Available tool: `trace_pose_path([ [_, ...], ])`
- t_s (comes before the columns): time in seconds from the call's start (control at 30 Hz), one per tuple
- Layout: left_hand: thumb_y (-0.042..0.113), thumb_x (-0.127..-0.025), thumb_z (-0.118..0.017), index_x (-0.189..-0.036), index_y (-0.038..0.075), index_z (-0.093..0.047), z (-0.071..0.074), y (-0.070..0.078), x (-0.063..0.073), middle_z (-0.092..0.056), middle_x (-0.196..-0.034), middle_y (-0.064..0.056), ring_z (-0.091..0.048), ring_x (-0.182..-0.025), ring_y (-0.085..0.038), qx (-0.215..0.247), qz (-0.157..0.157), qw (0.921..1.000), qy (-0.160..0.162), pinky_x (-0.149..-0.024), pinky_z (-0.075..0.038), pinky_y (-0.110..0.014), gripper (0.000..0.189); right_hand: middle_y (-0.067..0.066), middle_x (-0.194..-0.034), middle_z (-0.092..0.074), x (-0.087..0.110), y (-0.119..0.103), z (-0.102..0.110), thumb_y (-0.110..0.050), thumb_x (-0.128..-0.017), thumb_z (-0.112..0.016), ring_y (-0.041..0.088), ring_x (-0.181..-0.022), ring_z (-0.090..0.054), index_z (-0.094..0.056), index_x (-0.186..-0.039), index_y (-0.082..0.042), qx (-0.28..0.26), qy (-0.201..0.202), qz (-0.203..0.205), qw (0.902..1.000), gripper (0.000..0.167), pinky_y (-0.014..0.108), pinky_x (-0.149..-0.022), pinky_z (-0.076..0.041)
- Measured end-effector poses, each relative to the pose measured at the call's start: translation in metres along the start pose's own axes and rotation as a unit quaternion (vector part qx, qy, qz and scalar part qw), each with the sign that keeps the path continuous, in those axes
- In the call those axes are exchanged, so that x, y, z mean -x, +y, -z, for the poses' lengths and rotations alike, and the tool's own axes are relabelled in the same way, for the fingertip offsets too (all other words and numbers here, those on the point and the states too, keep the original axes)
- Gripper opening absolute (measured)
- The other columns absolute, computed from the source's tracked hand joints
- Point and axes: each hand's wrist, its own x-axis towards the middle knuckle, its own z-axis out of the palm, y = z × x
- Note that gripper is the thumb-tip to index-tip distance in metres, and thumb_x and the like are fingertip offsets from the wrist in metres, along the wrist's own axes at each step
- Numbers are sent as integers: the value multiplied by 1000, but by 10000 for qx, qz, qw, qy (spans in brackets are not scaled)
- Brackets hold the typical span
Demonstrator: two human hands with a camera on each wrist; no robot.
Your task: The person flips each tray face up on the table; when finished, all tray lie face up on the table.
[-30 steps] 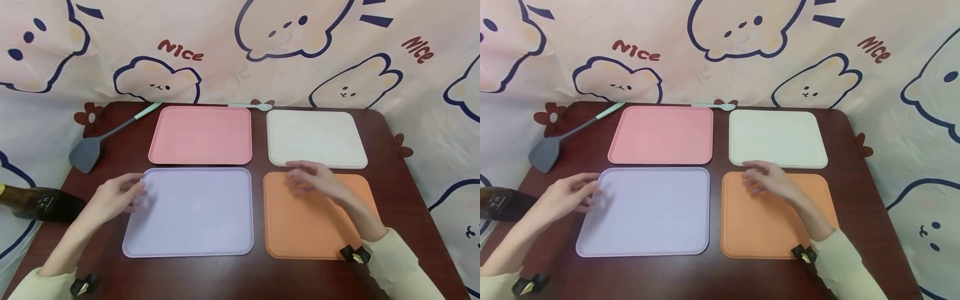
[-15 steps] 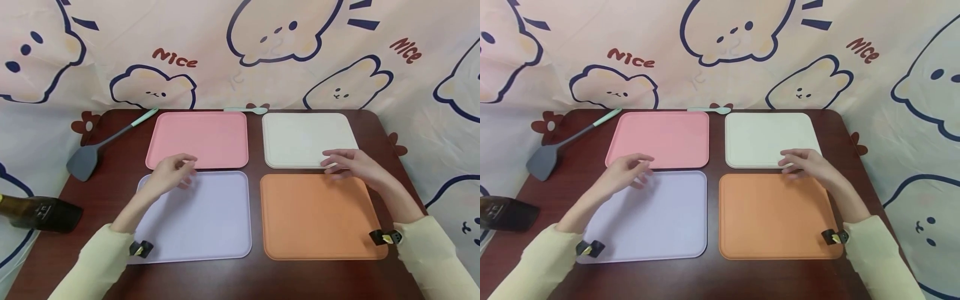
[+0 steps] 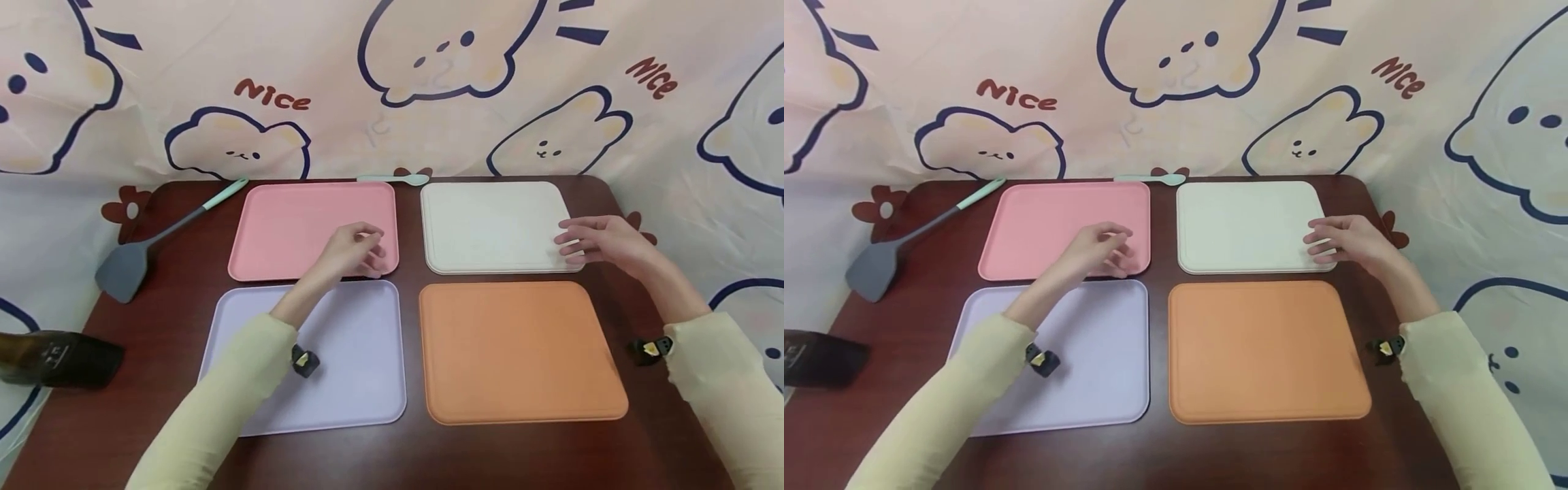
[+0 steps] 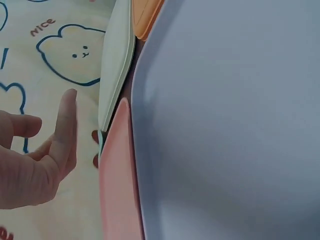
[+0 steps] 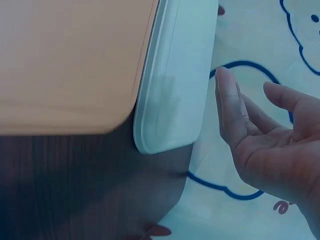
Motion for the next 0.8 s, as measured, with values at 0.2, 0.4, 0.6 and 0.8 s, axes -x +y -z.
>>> trace_pose_path([
  [0.2, 10, -100, -50, -134, -2, -50, -37, 12, -24, -60, -112, -30, -63, -80, -34, 388, -59, 9991, 161, -68, -58, -39, 36, 7, -110, -69, -13, 7, 18, -26, -102, -51, 18, -91, -69, -32, -144, 10, 95, 134, -175, 9997, 59, 35, -80, -55],
  [0.4, 11, -101, -47, -144, -5, -34, -77, 19, -49, -53, -125, -24, -61, -96, -35, 572, 33, 9979, 296, -81, -55, -39, 48, 5, -106, -69, -28, 11, 26, -30, -100, -54, 13, -86, -69, -29, -144, 11, -11, 395, -352, 9986, 65, 35, -80, -56],
  [0.6, 13, -98, -46, -143, -7, -35, -95, 15, -61, -54, -110, -15, -54, -77, -19, 27, 311, 9988, 367, -78, -53, -31, 50, 10, -94, -69, -42, 19, 36, -28, -99, -55, 17, -78, -70, -35, -140, 14, 79, 628, -449, 9970, 62, 35, -73, -58],
  [0.8, 14, -96, -43, -136, -8, -42, -96, 12, -67, -51, -125, -19, -51, -107, -24, -672, 491, 9952, 524, -91, -45, -33, 46, -1, -89, -65, -46, 27, 35, -19, -103, -46, 7, -73, -67, -24, -141, 19, 192, 688, -762, 9945, 59, 33, -75, -57],
])
